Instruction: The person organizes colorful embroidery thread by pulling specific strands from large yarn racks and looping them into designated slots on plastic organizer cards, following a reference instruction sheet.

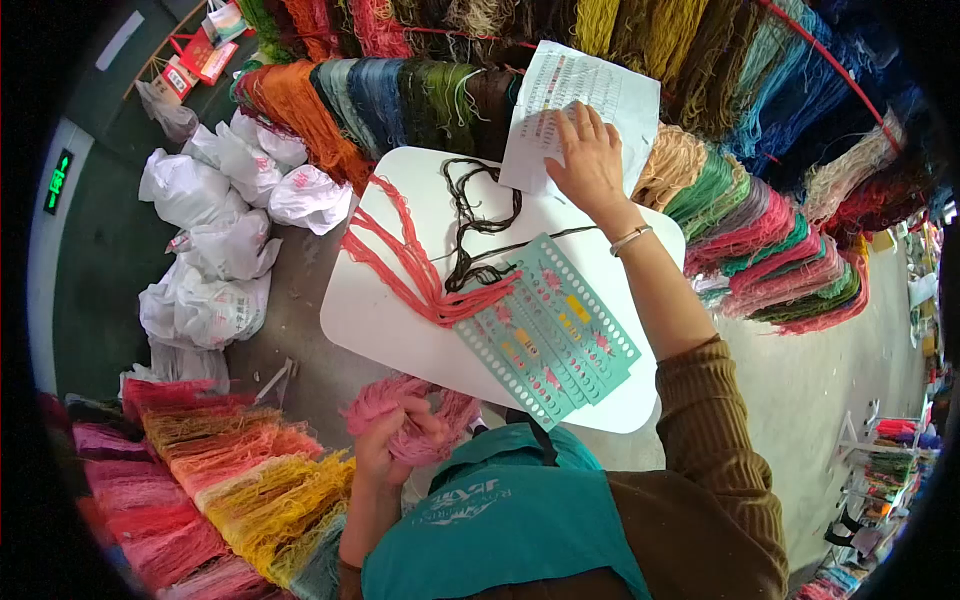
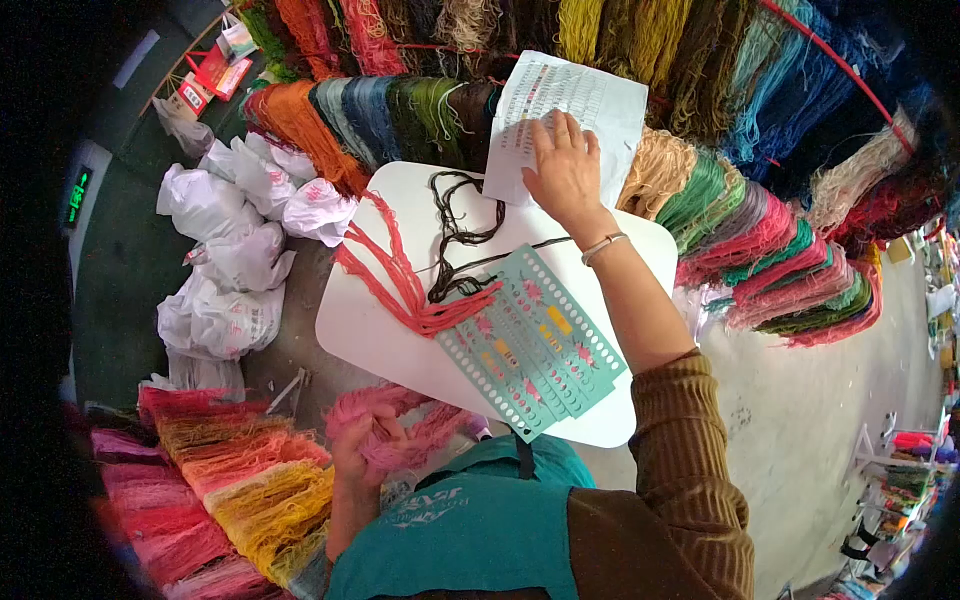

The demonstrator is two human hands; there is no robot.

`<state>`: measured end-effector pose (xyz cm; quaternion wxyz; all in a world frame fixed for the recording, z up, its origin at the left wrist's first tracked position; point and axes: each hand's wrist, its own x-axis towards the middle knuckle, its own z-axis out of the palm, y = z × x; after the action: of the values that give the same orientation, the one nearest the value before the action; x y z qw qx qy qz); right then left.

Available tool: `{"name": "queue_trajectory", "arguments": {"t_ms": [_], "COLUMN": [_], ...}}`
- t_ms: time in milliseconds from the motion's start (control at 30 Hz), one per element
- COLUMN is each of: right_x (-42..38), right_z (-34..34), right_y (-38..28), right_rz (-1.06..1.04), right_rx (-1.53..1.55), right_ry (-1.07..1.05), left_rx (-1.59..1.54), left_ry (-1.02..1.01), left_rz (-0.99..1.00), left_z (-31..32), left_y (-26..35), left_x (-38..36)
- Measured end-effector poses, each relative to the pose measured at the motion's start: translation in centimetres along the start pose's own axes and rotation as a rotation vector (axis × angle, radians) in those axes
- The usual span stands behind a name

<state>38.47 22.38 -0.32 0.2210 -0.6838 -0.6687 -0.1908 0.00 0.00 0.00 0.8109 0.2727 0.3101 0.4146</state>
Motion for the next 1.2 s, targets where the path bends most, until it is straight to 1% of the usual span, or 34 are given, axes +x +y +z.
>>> {"name": "queue_trajectory", "arguments": {"t_ms": [67, 100, 133, 167, 200, 233, 267, 300, 367, 433, 500, 533, 633, 733, 767, 833, 867, 1067, 1200], "right_x": [-0.1, -0.4, -1.5, -1.8, -3.0, -4.5, -6.2, -8.0, -11.2, -13.3, -14.9, -15.4, -17.0, -18.2, -18.4, -18.6, -19.0, -20.5, -21.0], "right_z": [-0.7, -1.7, -2.7, -3.8, -5.8, -7.0, -8.0, -9.1, -11.5, -12.6, -13.0, -13.5, -14.2, -15.0, -15.4, -16.4, -16.5, -17.7, -18.0], "right_y": [-0.2, -0.7, -1.5, -2.7, -5.0, -6.7, -8.4, -10.0, -13.8, -16.0, -17.0, -17.3, -18.0, -17.7, -17.7, -17.7, -17.8, -18.9, -19.0], "right_rz": [0.007, -0.013, -0.024, -0.04, 0.026, 0.123, 0.206, 0.295, 0.374, 0.411, 0.384, 0.377, 0.576, 0.73, 0.764, 0.834, 0.826, 0.865, 0.954], "right_rx": [0.014, 0.143, 0.289, 0.436, 0.68, 0.984, 1.194, 1.393, 1.716, 1.787, 1.614, 1.523, 1.55, 1.761, 1.765, 1.773, 1.778, 1.693, 1.791], "right_ry": [-0.009, 0.037, 0.041, 0.056, -0.007, -0.158, -0.296, -0.433, -0.518, -0.524, -0.471, -0.489, -0.499, -0.449, -0.459, -0.48, -0.453, -0.379, -0.339], "left_rx": [0.067, -0.004, -0.083, -0.035, -0.062, -0.09, -0.079, -0.1, -0.135, -0.131, -0.105, -0.08, -0.077, -0.069, -0.059, -0.003, 0.027, 0.17, 0.211], "left_ry": [0.157, 0.128, 0.133, 0.144, 0.165, 0.186, 0.108, 0.091, 0.027, -0.023, -0.085, -0.119, -0.178, -0.217, -0.231, -0.185, -0.164, -0.19, -0.199], "left_rz": [-0.01, -0.001, -0.016, 0.0, 0.007, 0.014, 0.021, 0.03, 0.04, 0.047, 0.056, 0.065, 0.041, 0.005, -0.001, 0.004, 0.007, 0.078, 0.067], "left_z": [2.0, 2.9, 3.5, 3.2, 3.4, 3.6, 3.9, 4.2, 5.0, 4.7, 4.6, 4.5, 5.1, 5.4, 5.4, 5.3, 5.3, 4.9, 4.8], "left_y": [0.3, 0.5, 0.9, 0.8, 0.9, 0.9, 1.5, 1.7, 1.8, 1.2, 0.8, 0.6, 0.6, 0.8, 0.8, 0.4, 0.3, -0.2, -0.1], "left_x": [0.8, 1.5, 1.8, 2.5, 2.9, 3.3, 4.0, 4.4, 5.3, 5.9, 6.2, 6.3, 5.5, 4.8, 4.7, 4.2, 4.0, 3.2, 2.8]}}
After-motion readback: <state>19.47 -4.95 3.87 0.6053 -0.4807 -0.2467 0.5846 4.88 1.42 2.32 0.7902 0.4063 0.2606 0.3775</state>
